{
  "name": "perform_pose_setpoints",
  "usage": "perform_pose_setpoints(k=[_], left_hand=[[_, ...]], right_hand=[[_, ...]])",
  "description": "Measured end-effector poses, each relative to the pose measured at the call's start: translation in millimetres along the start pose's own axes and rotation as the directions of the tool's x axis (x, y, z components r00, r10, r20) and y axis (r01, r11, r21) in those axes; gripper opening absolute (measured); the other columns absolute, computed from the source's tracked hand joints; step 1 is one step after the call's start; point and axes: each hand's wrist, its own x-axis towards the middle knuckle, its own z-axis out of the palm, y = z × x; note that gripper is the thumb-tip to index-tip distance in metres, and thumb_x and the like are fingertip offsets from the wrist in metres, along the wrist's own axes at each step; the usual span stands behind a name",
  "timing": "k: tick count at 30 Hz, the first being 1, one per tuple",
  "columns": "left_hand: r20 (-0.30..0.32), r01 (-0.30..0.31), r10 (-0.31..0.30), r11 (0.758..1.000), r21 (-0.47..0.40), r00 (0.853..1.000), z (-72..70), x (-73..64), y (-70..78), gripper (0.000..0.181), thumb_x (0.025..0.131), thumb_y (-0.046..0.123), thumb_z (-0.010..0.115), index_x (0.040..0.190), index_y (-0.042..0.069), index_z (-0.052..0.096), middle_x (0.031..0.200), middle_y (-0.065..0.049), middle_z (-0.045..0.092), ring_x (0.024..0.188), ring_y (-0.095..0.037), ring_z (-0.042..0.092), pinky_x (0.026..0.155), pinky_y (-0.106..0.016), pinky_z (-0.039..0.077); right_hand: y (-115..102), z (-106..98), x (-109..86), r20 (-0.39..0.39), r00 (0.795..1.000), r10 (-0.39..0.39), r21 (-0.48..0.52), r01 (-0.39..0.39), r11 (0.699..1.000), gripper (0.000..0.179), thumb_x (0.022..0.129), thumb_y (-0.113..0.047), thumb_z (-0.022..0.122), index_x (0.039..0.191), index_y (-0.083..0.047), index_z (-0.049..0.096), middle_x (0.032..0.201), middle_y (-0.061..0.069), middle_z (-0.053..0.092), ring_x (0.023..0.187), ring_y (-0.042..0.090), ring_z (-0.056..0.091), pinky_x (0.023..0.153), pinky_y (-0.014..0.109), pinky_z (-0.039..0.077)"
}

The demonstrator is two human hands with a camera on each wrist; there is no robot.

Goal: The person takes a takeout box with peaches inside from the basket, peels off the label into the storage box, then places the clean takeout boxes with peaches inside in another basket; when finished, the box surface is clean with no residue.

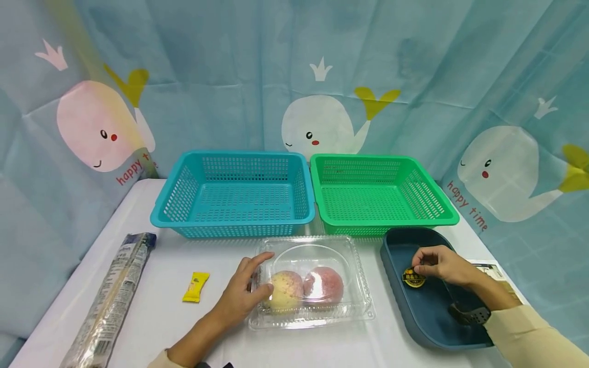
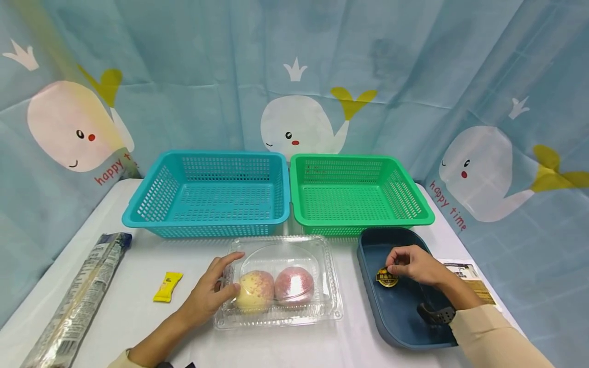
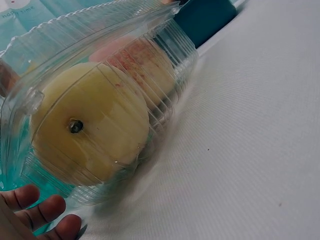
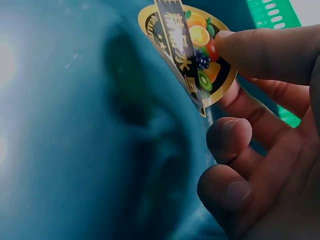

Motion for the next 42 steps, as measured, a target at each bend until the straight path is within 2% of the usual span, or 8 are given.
perform_pose_setpoints(k=[10, 17, 23, 28, 37, 42], left_hand=[[0.002, -0.002, 0.002, 1.0, -0.005, 1.0, 0.4, -0.3, -1.4, 0.057, 0.086, 0.021, 0.063, 0.141, 0.024, 0.047, 0.098, -0.01, 0.042, 0.076, -0.024, 0.039, 0.058, -0.028, 0.037], [-0.001, 0.005, -0.005, 1.0, 0.011, 1.0, 0.2, 0.2, -2.4, 0.058, 0.086, 0.021, 0.063, 0.141, 0.024, 0.047, 0.097, -0.011, 0.042, 0.076, -0.025, 0.039, 0.059, -0.028, 0.037], [0.0, 0.017, -0.017, 1.0, 0.014, 1.0, 0.9, -0.3, -1.7, 0.058, 0.085, 0.021, 0.062, 0.141, 0.025, 0.047, 0.097, -0.011, 0.042, 0.076, -0.024, 0.039, 0.059, -0.028, 0.037], [-0.001, 0.001, -0.001, 1.0, 0.005, 1.0, 0.7, -0.4, -2.0, 0.058, 0.085, 0.02, 0.063, 0.141, 0.024, 0.047, 0.095, -0.009, 0.041, 0.074, -0.024, 0.037, 0.057, -0.029, 0.035], [0.006, 0.013, -0.013, 1.0, -0.005, 1.0, 0.4, -0.9, -2.1, 0.059, 0.086, 0.019, 0.064, 0.142, 0.025, 0.046, 0.097, -0.012, 0.042, 0.076, -0.027, 0.039, 0.059, -0.028, 0.037], [0.004, -0.002, 0.002, 1.0, -0.011, 1.0, 0.6, -0.7, -2.7, 0.058, 0.086, 0.019, 0.063, 0.142, 0.024, 0.046, 0.096, -0.011, 0.041, 0.076, -0.025, 0.038, 0.058, -0.029, 0.036]], right_hand=[[12, 5, 0.5, -0.065, 0.998, 0.005, -0.052, -0.009, 0.999, 0.005, 0.087, -0.001, 0.068, 0.089, -0.004, 0.065, 0.079, 0.003, 0.063, 0.066, 0.012, 0.057, 0.058, 0.026, 0.049], [18, 9, 3.1, -0.027, 0.999, -0.043, -0.074, 0.041, 0.996, 0.007, 0.086, 0.001, 0.067, 0.09, -0.003, 0.064, 0.081, 0.004, 0.064, 0.066, 0.013, 0.058, 0.056, 0.026, 0.049], [18, 11, 2.3, -0.036, 0.998, -0.055, -0.139, 0.05, 0.989, 0.01, 0.085, 0.001, 0.069, 0.091, -0.005, 0.064, 0.082, 0.001, 0.061, 0.065, 0.01, 0.054, 0.053, 0.025, 0.047], [18, 12, 1.4, -0.029, 0.997, -0.068, -0.179, 0.061, 0.982, 0.012, 0.085, 0.0, 0.07, 0.093, -0.005, 0.064, 0.081, 0.001, 0.06, 0.065, 0.01, 0.054, 0.054, 0.025, 0.047], [16, 15, -1.4, -0.041, 0.993, -0.107, -0.35, 0.086, 0.933, 0.025, 0.08, -0.005, 0.076, 0.1, -0.011, 0.062, 0.083, -0.001, 0.052, 0.068, 0.008, 0.047, 0.056, 0.024, 0.041], [14, 17, -2.6, -0.063, 0.996, -0.07, -0.404, 0.038, 0.914, 0.029, 0.079, -0.01, 0.078, 0.103, -0.012, 0.063, 0.083, -0.002, 0.048, 0.069, 0.01, 0.045, 0.057, 0.023, 0.038]])
